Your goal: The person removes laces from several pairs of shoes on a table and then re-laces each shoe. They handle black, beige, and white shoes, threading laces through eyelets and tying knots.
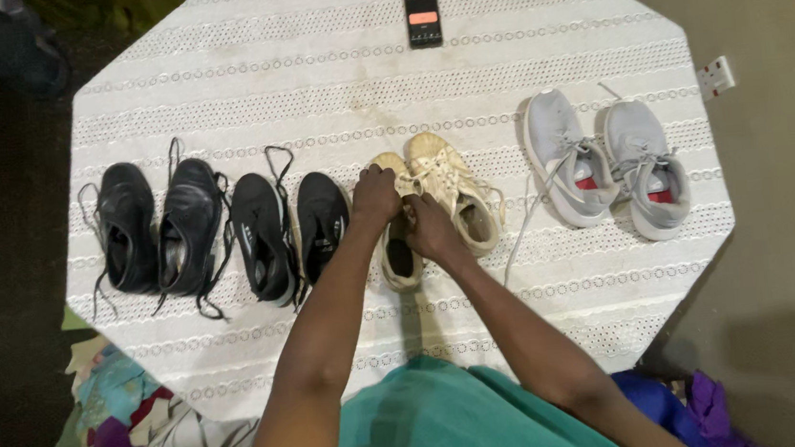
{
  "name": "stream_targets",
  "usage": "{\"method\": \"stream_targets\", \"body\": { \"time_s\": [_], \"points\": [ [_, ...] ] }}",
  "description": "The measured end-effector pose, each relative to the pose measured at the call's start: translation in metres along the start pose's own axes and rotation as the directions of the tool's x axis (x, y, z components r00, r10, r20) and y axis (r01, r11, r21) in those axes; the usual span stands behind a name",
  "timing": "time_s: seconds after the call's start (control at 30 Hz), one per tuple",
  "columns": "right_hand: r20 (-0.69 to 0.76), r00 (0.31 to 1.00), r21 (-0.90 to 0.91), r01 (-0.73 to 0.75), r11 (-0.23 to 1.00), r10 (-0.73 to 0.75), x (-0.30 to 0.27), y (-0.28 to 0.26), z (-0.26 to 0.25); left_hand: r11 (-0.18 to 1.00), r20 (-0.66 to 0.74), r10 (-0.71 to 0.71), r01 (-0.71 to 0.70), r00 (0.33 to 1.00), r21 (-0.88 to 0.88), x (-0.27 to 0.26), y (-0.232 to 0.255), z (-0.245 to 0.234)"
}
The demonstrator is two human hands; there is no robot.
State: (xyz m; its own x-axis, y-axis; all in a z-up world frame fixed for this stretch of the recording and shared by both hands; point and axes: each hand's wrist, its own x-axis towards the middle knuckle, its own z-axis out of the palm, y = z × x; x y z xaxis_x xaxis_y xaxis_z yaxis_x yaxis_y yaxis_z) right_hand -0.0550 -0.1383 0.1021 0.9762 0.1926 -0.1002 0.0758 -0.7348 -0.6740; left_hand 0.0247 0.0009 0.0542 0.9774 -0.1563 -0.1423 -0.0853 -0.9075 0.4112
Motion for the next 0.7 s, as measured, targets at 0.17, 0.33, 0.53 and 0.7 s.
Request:
{"method": "stream_targets", "body": {
  "time_s": [0.17, 0.33, 0.53, 0.7],
  "points": [
    [-0.086, 0.943, 0.371, -0.268, 0.889, 0.320, -0.002, 0.024, 0.011, 0.998, -0.007, -0.002, 0.003, 1.000, 0.061, 0.022, 0.009, 0.022],
    [-0.075, 0.964, 0.416, -0.204, 0.886, 0.257, 0.000, 0.043, 0.014, 0.989, -0.140, -0.083, 0.064, 0.987, -0.134, 0.018, 0.003, 0.033],
    [-0.040, 0.974, 0.383, -0.191, 0.904, 0.223, 0.024, 0.046, 0.010, 0.727, -0.376, -0.467, 0.105, 0.800, -0.679, 0.017, -0.017, 0.077],
    [-0.126, 0.985, 0.120, 0.133, 0.984, -0.118, 0.072, 0.048, 0.010, 0.353, -0.254, -0.635, -0.019, 0.730, -0.936, 0.018, -0.032, 0.105]
  ]
}}
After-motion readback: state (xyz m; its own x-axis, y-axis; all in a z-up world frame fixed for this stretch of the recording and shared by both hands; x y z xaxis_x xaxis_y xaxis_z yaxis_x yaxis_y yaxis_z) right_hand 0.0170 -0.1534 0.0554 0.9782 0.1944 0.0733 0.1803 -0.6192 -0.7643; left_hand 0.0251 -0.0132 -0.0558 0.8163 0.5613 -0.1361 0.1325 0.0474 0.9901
